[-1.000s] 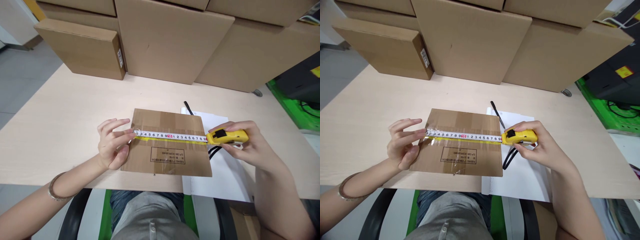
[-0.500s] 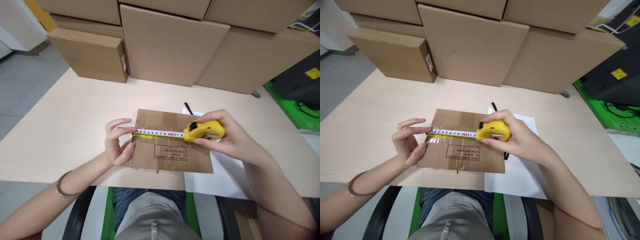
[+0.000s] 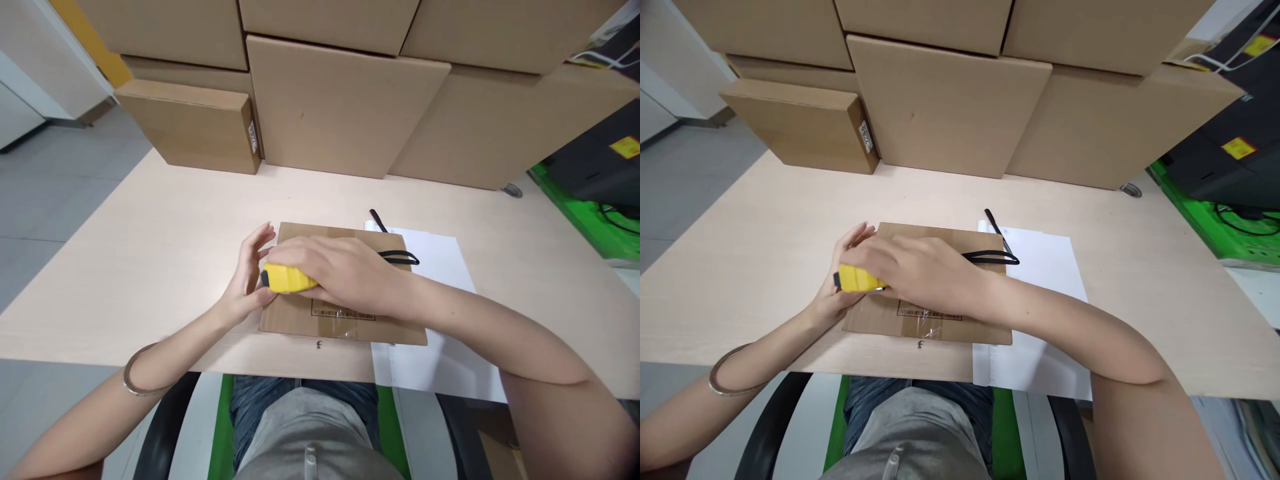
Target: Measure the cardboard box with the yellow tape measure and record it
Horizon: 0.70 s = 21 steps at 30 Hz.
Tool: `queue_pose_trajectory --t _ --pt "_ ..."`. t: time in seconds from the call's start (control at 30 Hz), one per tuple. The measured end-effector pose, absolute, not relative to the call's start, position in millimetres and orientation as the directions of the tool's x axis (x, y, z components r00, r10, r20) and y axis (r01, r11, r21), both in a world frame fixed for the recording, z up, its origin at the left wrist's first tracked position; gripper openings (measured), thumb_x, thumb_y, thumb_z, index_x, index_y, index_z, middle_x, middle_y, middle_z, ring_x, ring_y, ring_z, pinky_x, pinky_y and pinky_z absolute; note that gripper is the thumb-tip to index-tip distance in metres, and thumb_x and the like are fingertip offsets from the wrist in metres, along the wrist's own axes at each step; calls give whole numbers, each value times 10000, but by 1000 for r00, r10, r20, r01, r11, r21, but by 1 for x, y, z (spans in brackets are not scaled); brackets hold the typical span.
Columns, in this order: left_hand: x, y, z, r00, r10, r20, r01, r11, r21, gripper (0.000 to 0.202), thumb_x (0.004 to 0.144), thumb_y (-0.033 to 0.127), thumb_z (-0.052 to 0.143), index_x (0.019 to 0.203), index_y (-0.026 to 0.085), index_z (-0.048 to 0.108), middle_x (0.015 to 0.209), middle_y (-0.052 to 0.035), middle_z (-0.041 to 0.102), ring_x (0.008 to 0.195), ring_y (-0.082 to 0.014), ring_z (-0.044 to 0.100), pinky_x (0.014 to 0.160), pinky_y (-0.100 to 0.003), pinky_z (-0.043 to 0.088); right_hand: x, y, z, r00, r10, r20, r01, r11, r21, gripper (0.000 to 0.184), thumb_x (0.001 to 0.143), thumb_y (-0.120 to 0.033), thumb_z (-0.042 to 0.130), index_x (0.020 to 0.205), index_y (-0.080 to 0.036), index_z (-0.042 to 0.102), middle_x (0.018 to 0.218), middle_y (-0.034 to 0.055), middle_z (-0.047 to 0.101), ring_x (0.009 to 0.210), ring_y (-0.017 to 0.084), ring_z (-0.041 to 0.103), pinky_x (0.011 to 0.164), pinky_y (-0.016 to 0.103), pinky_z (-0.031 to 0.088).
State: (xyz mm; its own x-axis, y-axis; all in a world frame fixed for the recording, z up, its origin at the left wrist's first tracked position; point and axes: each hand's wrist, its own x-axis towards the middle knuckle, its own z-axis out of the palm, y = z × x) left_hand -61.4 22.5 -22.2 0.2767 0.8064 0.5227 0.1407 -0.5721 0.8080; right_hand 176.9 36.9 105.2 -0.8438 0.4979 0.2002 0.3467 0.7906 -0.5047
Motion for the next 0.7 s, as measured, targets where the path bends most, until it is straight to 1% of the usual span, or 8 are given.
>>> queue_pose_trajectory --t 0.1,0.17,0.23,0.37,0.43,0.53,0.63,0.7 --pt "-60 23 -23 293 883 367 50 -398 916 862 854 649 742 1588 324 429 1665 -153 434 1476 -395 498 1102 -537 548 195 27 106 -748 588 309 359 749 -556 311 982 -382 652 1282 -334 582 1363 0 719 1213 248 705 1027 429 584" --pt "-56 23 -22 275 926 258 23 -275 961 661 956 609 636 1522 284 527 1565 -155 565 1424 -376 564 1067 -529 576 221 22 107 -527 754 392 439 637 -634 418 898 -492 759 1240 -302 614 1214 44 761 1026 269 756 877 421 628" --pt "-50 24 -19 282 941 187 -2 -194 981 526 1026 568 530 1428 241 619 1387 -150 703 1355 -359 626 1042 -533 590 254 19 106 -239 894 380 497 449 -743 406 864 -499 801 1181 -307 636 1103 43 765 902 248 754 734 377 621" --pt "-40 26 -6 283 948 148 -23 -148 989 456 1053 543 484 1256 216 728 1099 -117 812 1222 -353 712 995 -537 609 313 19 95 243 961 134 428 18 -904 286 882 -534 773 1012 -292 692 875 19 707 626 158 634 455 254 477" --pt "-36 26 3 305 942 140 -22 -140 990 474 1053 563 473 1217 214 748 1053 -113 824 1158 -354 743 972 -532 617 327 18 88 265 964 -24 391 -131 -911 281 885 -528 774 930 -265 687 767 4 646 535 115 546 389 219 391" --pt "-35 25 13 408 905 119 -11 -126 992 515 1057 595 429 1231 234 753 982 -98 838 1053 -343 785 928 -503 639 328 10 83 68 981 -181 319 -194 -928 304 930 -509 723 829 -235 640 625 -39 511 406 70 370 324 223 257" --pt "-44 24 18 470 876 111 -2 -125 992 588 1056 642 361 1287 252 735 1000 -98 840 983 -323 807 875 -459 666 319 -6 89 -7 993 -114 223 -110 -969 289 968 -469 669 798 -243 604 566 -52 463 340 72 300 292 256 176" --pt "-54 25 19 439 882 171 -12 -185 983 607 1039 675 380 1398 279 667 1194 -102 807 1062 -317 793 901 -450 671 314 -17 96 18 999 -46 166 -49 -985 265 968 -463 651 804 -260 611 557 -48 475 304 76 276 274 272 142"
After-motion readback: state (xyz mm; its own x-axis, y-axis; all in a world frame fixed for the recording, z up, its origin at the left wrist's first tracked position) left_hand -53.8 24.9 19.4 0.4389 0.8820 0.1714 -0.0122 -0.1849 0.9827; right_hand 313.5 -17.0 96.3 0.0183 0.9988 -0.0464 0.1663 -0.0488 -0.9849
